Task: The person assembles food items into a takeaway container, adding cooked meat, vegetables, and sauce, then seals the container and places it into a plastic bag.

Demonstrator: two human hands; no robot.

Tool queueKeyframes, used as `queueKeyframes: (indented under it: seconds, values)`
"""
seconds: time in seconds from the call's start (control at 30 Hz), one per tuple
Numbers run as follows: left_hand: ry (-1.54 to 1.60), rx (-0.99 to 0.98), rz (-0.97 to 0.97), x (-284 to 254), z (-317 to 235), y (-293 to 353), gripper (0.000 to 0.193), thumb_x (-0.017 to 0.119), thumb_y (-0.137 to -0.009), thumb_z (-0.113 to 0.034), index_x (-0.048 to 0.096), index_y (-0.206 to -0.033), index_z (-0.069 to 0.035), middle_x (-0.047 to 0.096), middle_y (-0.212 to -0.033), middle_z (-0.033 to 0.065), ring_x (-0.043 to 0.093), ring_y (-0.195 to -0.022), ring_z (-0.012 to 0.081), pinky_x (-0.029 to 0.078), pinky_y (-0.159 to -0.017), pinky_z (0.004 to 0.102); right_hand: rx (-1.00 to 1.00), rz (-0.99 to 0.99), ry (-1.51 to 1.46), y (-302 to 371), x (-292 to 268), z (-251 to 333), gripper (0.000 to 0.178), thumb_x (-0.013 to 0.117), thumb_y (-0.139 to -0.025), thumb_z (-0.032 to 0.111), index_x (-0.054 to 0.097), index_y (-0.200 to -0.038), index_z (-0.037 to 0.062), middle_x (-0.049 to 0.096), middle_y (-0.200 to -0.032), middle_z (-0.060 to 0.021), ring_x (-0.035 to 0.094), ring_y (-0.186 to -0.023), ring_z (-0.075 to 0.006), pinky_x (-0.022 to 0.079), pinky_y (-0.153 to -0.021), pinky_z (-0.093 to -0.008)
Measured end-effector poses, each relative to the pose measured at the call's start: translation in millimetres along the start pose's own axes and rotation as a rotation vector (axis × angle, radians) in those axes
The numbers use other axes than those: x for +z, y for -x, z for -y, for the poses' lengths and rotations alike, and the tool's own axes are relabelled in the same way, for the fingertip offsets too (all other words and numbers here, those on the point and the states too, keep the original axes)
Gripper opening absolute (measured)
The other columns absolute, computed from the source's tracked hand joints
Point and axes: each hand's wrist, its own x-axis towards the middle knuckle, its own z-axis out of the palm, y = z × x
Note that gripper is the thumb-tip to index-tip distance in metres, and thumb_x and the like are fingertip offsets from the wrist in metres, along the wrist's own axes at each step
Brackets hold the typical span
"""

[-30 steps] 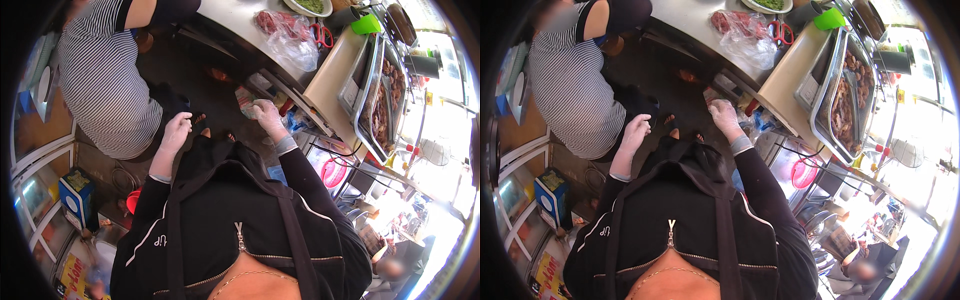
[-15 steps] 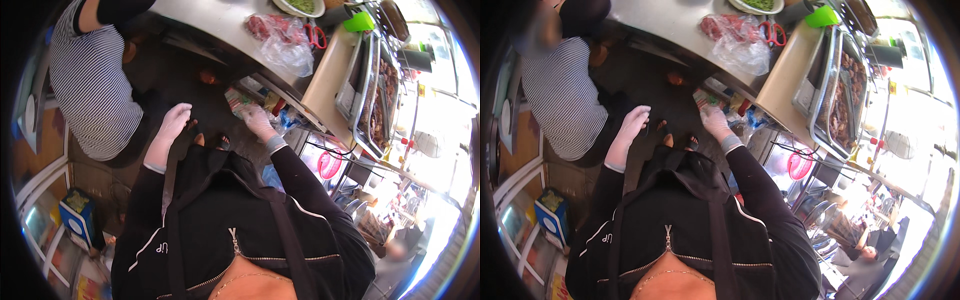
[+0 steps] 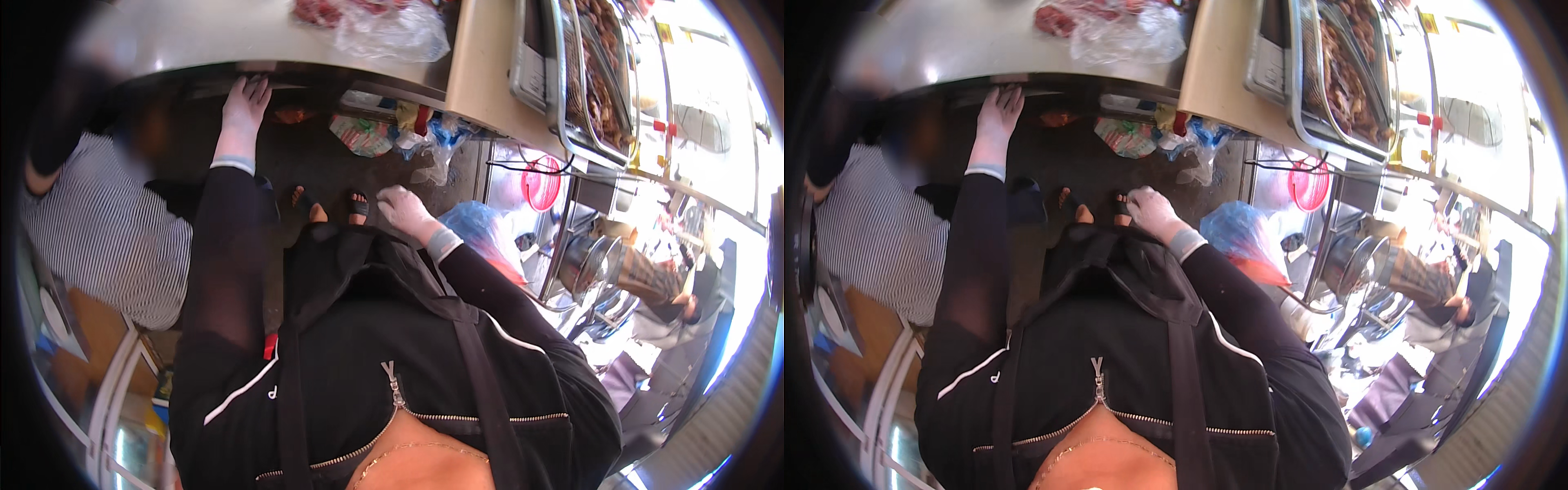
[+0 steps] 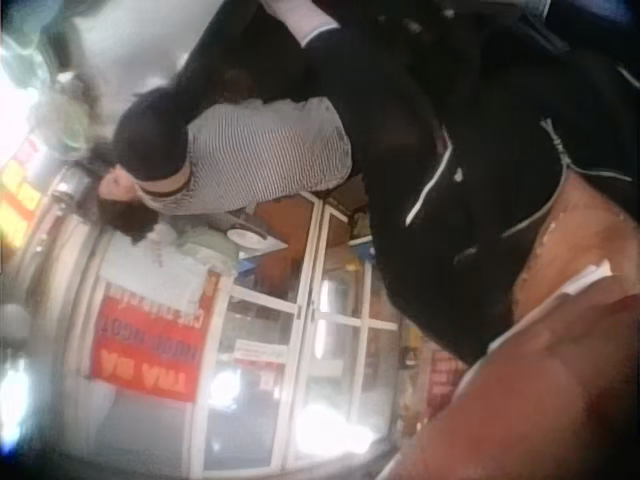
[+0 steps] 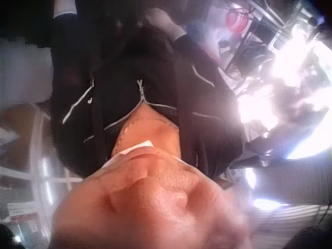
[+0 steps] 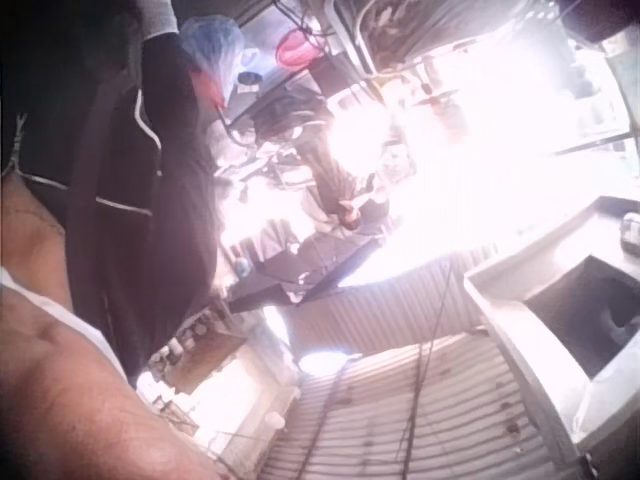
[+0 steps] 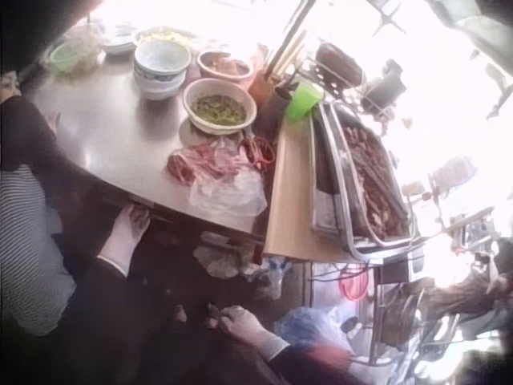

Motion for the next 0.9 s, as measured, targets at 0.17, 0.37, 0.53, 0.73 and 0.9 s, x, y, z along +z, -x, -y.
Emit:
queueKeyframes:
  seconds: [0.17, 0.37, 0.53, 0.73, 0.9]
  values:
    - [-0.398, -0.249, -0.001, -48.0, 56.3, 14.8, 0.034, 0.058, -0.097, -0.030, 0.057, -0.124, -0.010, 0.064, -0.113, 0.0103, 0.063, -0.107, 0.0243, 0.053, -0.089, 0.0396, 0.349, 0.000, -0.105, 72.9, 25.2, -54.2, 0.030, 0.056, -0.088, 0.022, 0.067, -0.107, 0.0018, 0.068, -0.103, -0.0211, 0.063, -0.102, -0.0388, 0.049, -0.091, -0.0442]
    - [-0.834, -0.579, 0.020, -79.8, 133.4, 129.6, 0.019, 0.067, -0.090, -0.032, 0.065, -0.103, -0.018, 0.070, -0.091, 0.0003, 0.067, -0.079, 0.0158, 0.054, -0.066, 0.0316, 0.426, -0.213, -0.324, 140.3, 74.0, -120.0, 0.024, 0.055, -0.086, 0.022, 0.072, -0.092, 0.0064, 0.070, -0.089, -0.0186, 0.067, -0.089, -0.0381, 0.052, -0.081, -0.0444]
    - [-1.323, -0.547, 0.140, -63.2, 208.2, 222.9, 0.026, 0.059, -0.085, -0.012, 0.067, -0.110, -0.006, 0.067, -0.082, 0.0049, 0.066, -0.070, 0.0145, 0.051, -0.060, 0.0268, 0.534, -0.379, -0.514, 166.6, 101.7, -157.1, 0.032, 0.062, -0.088, 0.030, 0.072, -0.083, 0.0005, 0.068, -0.076, -0.0202, 0.068, -0.075, -0.0345, 0.052, -0.073, -0.0440]
    - [-1.504, -0.807, 0.567, -58.6, 315.2, 254.7, 0.030, 0.050, -0.086, -0.001, 0.063, -0.114, 0.001, 0.064, -0.078, 0.0078, 0.065, -0.070, 0.0145, 0.054, -0.067, 0.0265, 0.825, -0.685, -0.979, 142.0, 204.7, -257.8, 0.026, 0.064, -0.086, 0.019, 0.070, -0.105, 0.0016, 0.072, -0.093, -0.0176, 0.069, -0.091, -0.0308, 0.053, -0.084, -0.0392]
    - [-1.716, -0.805, 0.765, -63.3, 402.3, 220.1, 0.028, 0.048, -0.092, -0.003, 0.062, -0.116, 0.002, 0.064, -0.082, 0.0061, 0.062, -0.068, 0.0116, 0.052, -0.070, 0.0253, 1.084, -0.753, -1.411, 70.8, 268.8, -369.1, 0.042, 0.070, -0.079, 0.024, 0.067, -0.113, 0.0004, 0.069, -0.111, -0.0195, 0.065, -0.107, -0.0292, 0.050, -0.094, -0.0383]
